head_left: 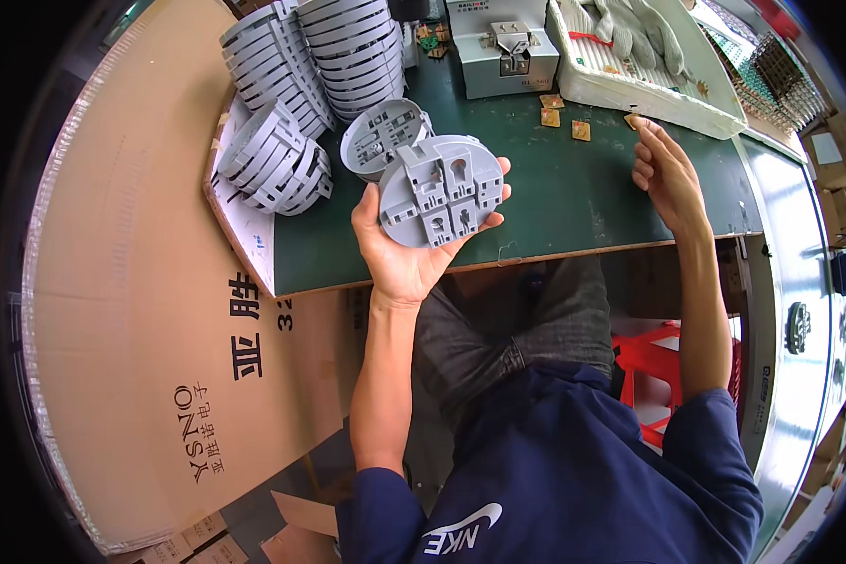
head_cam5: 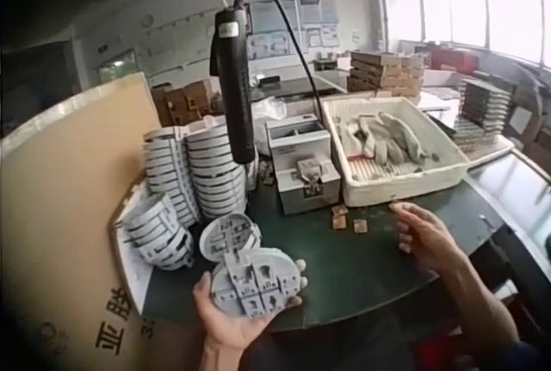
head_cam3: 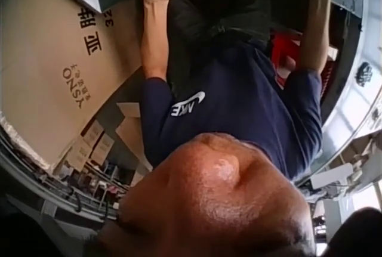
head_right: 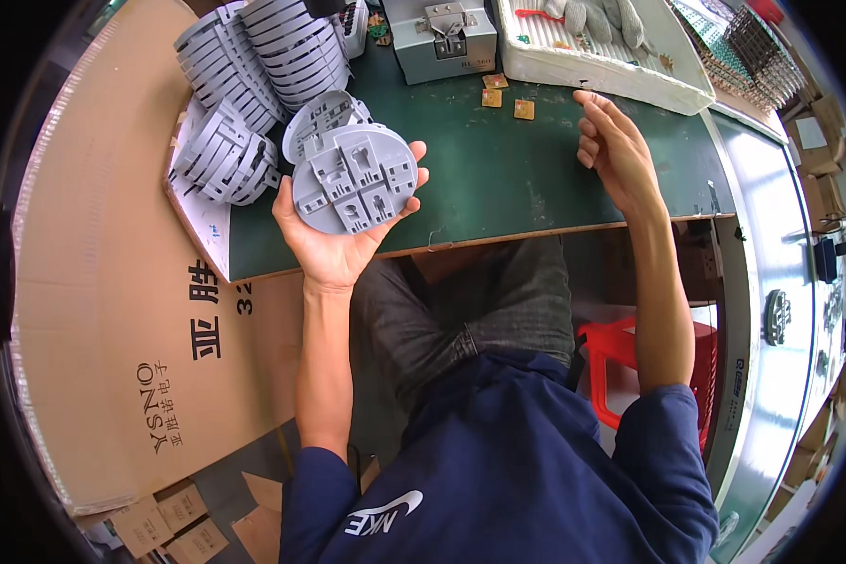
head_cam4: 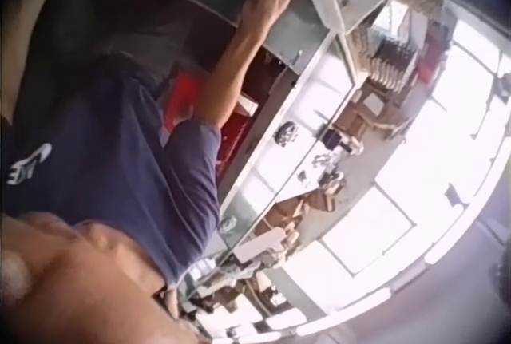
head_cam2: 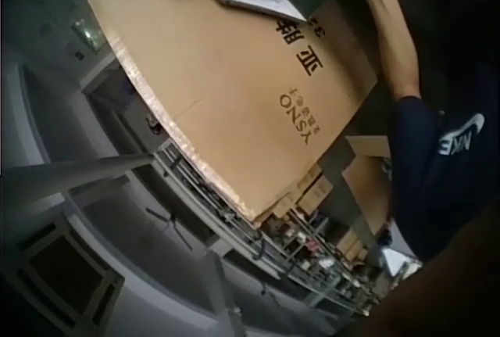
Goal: Assembling electronic components into circular grey housings and securing them with an electric screwdriver.
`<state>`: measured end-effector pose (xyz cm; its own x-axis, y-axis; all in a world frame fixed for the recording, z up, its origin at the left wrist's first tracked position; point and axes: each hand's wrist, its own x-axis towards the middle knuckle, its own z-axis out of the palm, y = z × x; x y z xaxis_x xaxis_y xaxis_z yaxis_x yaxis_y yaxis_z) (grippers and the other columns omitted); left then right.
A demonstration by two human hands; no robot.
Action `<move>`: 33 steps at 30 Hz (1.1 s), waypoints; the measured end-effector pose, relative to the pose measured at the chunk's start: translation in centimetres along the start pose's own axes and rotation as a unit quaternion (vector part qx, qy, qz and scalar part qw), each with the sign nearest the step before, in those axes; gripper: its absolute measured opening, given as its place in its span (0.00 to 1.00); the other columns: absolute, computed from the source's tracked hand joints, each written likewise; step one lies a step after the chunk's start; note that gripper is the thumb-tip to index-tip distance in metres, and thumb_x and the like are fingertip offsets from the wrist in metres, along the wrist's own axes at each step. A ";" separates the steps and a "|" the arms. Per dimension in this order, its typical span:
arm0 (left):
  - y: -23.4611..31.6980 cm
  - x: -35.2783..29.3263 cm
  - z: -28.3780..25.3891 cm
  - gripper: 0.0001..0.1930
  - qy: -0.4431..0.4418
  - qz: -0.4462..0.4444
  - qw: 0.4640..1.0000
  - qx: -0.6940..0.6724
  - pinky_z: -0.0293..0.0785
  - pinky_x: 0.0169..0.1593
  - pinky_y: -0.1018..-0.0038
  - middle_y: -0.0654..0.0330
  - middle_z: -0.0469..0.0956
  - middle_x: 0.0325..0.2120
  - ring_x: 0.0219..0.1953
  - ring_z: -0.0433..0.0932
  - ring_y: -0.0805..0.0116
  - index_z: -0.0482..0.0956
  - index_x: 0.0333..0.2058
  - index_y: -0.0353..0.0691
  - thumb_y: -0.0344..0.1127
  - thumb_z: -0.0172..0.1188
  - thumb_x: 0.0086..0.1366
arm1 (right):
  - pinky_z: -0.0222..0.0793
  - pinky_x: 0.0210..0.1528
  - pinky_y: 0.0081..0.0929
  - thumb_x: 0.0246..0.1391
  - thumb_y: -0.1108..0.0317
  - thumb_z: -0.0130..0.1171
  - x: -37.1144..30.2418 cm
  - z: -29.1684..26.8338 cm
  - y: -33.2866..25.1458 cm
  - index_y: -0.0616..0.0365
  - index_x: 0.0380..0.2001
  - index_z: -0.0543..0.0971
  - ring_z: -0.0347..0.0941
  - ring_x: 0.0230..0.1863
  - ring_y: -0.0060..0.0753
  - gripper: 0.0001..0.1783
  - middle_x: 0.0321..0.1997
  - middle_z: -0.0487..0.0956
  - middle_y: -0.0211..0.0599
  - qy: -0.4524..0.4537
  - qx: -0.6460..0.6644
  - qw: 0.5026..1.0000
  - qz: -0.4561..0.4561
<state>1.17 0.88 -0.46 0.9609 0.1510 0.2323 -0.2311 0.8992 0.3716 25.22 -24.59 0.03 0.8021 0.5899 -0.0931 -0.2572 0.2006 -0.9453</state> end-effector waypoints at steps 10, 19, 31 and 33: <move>-2.3 2.9 1.1 0.39 0.015 0.098 0.513 0.853 0.63 0.69 0.54 0.40 0.69 0.65 0.66 0.68 0.44 0.76 0.62 0.37 0.52 0.73 0.54 | 0.73 0.46 0.20 0.75 0.67 0.46 -1.5 2.7 -0.3 0.56 0.73 0.66 0.73 0.44 0.19 0.26 0.47 0.78 0.32 -0.119 -0.196 0.968 -0.101; -4.5 4.6 3.8 0.20 0.031 0.128 0.665 0.735 0.73 0.61 0.58 0.50 0.78 0.57 0.59 0.76 0.51 0.84 0.51 0.40 0.44 0.70 0.65 | 0.75 0.58 0.29 0.53 0.81 0.68 -5.2 8.0 -1.8 0.55 0.73 0.65 0.81 0.55 0.23 0.44 0.61 0.82 0.44 -0.115 -0.419 0.873 -0.222; -5.0 3.9 3.9 0.11 0.086 0.136 0.727 0.668 0.79 0.45 0.74 0.59 0.87 0.38 0.39 0.83 0.73 0.86 0.46 0.36 0.32 0.69 0.66 | 0.79 0.56 0.29 0.58 0.79 0.67 -5.1 9.1 -0.4 0.63 0.63 0.76 0.82 0.53 0.27 0.28 0.56 0.84 0.40 -0.144 -0.357 0.901 -0.199; -5.2 3.9 4.3 0.11 0.109 0.141 0.732 0.657 0.79 0.44 0.75 0.59 0.88 0.36 0.38 0.84 0.73 0.86 0.46 0.35 0.32 0.69 0.67 | 0.78 0.58 0.29 0.61 0.78 0.65 -5.2 9.2 -0.3 0.64 0.65 0.75 0.81 0.54 0.25 0.28 0.58 0.82 0.42 -0.156 -0.335 0.909 -0.191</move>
<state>5.42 -4.97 2.42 0.8148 0.4456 0.3709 -0.2347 -0.3315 0.9138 16.22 -20.54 3.67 0.5449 0.7915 0.2766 0.4782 -0.0224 -0.8780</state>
